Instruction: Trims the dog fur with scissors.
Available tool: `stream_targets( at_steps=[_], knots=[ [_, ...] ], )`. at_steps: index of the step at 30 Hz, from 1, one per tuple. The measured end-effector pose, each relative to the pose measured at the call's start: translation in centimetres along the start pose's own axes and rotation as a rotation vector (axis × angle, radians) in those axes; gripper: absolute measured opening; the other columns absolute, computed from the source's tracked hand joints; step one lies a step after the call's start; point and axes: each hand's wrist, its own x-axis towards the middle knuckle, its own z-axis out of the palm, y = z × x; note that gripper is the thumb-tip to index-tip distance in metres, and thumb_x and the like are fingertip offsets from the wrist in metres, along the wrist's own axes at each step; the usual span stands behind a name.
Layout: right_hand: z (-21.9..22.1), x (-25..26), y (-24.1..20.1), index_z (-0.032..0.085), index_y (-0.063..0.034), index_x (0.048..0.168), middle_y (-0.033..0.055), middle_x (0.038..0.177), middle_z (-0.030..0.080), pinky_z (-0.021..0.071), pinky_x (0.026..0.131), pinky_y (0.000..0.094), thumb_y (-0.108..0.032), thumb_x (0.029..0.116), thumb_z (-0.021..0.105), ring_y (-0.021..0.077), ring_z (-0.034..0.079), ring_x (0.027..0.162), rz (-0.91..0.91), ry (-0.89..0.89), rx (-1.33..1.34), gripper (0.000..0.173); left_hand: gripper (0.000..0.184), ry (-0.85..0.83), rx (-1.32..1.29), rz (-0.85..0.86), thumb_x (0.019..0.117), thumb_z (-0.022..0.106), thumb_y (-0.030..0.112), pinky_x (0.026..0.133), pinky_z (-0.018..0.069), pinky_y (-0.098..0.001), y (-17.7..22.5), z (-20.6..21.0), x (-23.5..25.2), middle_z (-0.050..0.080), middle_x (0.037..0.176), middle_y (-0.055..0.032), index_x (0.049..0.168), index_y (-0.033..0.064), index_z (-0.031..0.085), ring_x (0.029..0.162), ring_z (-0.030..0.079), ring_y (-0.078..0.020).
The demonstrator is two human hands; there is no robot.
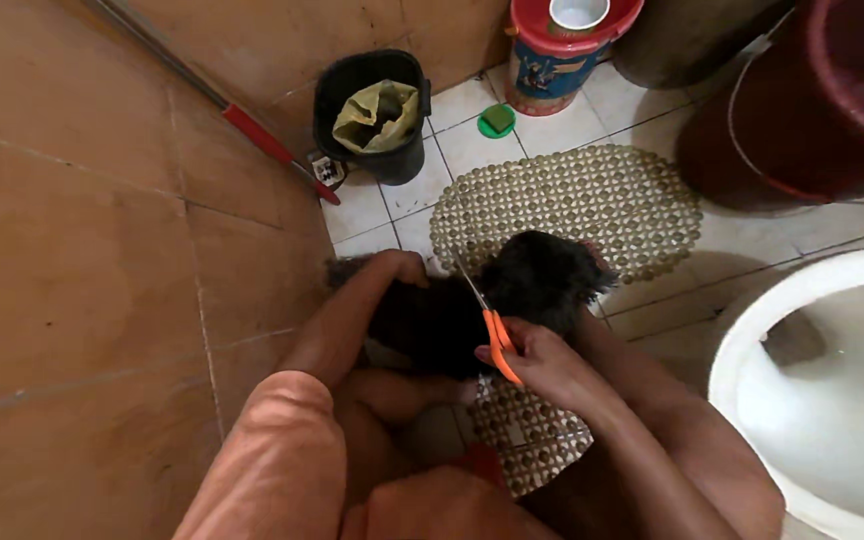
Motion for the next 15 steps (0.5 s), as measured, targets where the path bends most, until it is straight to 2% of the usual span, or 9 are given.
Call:
stream_targets(
  at_steps=[2, 3, 5, 6, 8, 11, 12, 15],
  knots=[
    [-0.2, 0.0, -0.1, 0.063, -0.0098, 0.129, 0.0093, 0.098, 0.07, 0.0566, 0.078, 0.0464, -0.055, 0.0936, 0.068, 0.0215, 0.068, 0.083, 0.02, -0.021, -0.054, 0.057, 0.035, 0.02, -0.139, 0.034, 0.1029, 0.064, 0.023, 0.102, 0.0457, -0.0547, -0.6, -0.3, 0.0, 0.066, 0.123, -0.0246, 0.122, -0.0064, 0.067, 0.114, 0.062, -0.0337],
    [-0.4, -0.1, -0.2, 0.063, -0.0094, 0.128, 0.0103, 0.099, 0.069, 0.0558, 0.079, 0.048, -0.054, 0.0938, 0.068, 0.0229, 0.067, 0.085, 0.033, -0.029, -0.096, 0.057, 0.031, 0.036, -0.226, 0.045, 0.1032, 0.063, 0.021, 0.093, 0.0489, -0.0465, -1.2, -0.5, 0.0, 0.066, 0.116, -0.0203, 0.121, -0.0045, 0.067, 0.099, 0.061, -0.0257],
    [-0.8, -0.4, -0.5, 0.064, -0.0092, 0.129, 0.0128, 0.103, 0.07, 0.0556, 0.084, 0.0526, -0.053, 0.0943, 0.067, 0.0268, 0.069, 0.091, 0.078, -0.045, -0.192, 0.056, 0.026, 0.072, -0.369, 0.045, 0.103, 0.063, 0.02, 0.073, 0.0468, -0.0319, -2.4, -0.6, -0.3, 0.064, 0.1, -0.0107, 0.119, 0.0001, 0.067, 0.077, 0.053, -0.0123],
    [-0.9, -0.5, -0.6, 0.064, -0.0092, 0.13, 0.0139, 0.105, 0.07, 0.0555, 0.085, 0.0542, -0.054, 0.0941, 0.067, 0.0285, 0.069, 0.093, 0.102, -0.053, -0.244, 0.057, 0.026, 0.08, -0.425, 0.04, 0.1032, 0.062, 0.019, 0.073, 0.0465, -0.0296, -2.8, -0.8, -0.4, 0.065, 0.101, -0.0099, 0.121, 0.0005, 0.067, 0.076, 0.053, -0.0101],
    [-1.1, -0.9, -1.4, 0.063, -0.0082, 0.132, 0.0173, 0.111, 0.07, 0.0525, 0.091, 0.0589, -0.057, 0.0946, 0.065, 0.0335, 0.068, 0.103, 0.16, -0.093, -0.367, 0.061, 0.027, 0.086, -0.473, 0.04, 0.1048, 0.06, 0.018, 0.078, 0.0487, -0.0297, -3.1, -1.1, -0.6, 0.066, 0.108, -0.0115, 0.125, -0.0001, 0.065, 0.082, 0.056, -0.01],
    [-1.6, -1.3, -5.0, 0.058, -0.0059, 0.138, 0.0219, 0.123, 0.067, 0.0474, 0.099, 0.0635, -0.062, 0.0946, 0.062, 0.0393, 0.063, 0.118, 0.236, -0.176, -0.603, 0.071, 0.026, 0.142, -0.446, 0.03, 0.1048, 0.06, 0.018, 0.076, 0.0476, -0.0315, -2.4, -1.6, -0.9, 0.066, 0.106, -0.013, 0.123, -0.0001, 0.066, 0.08, 0.055, -0.0126],
    [-1.7, -1.1, -5.8, 0.058, -0.005, 0.137, 0.0221, 0.122, 0.067, 0.0479, 0.098, 0.0634, -0.063, 0.0939, 0.062, 0.0395, 0.063, 0.118, 0.231, -0.183, -0.645, 0.073, 0.026, 0.154, -0.432, 0.032, 0.1047, 0.061, 0.019, 0.078, 0.0483, -0.033, -2.2, -1.9, -0.8, 0.067, 0.106, -0.0134, 0.122, 0.0002, 0.067, 0.082, 0.056, -0.0139],
    [-1.8, 0.0, -7.7, 0.06, -0.0015, 0.131, 0.0227, 0.118, 0.067, 0.0487, 0.095, 0.0633, -0.064, 0.0942, 0.06, 0.0401, 0.064, 0.115, 0.221, -0.191, -0.714, 0.073, 0.027, 0.15, -0.395, 0.07, 0.1029, 0.064, 0.016, 0.09, 0.0519, -0.043, -1.9, -2.7, 0.0, 0.068, 0.111, -0.0191, 0.12, -0.004, 0.067, 0.093, 0.064, -0.0234]
  ],
)
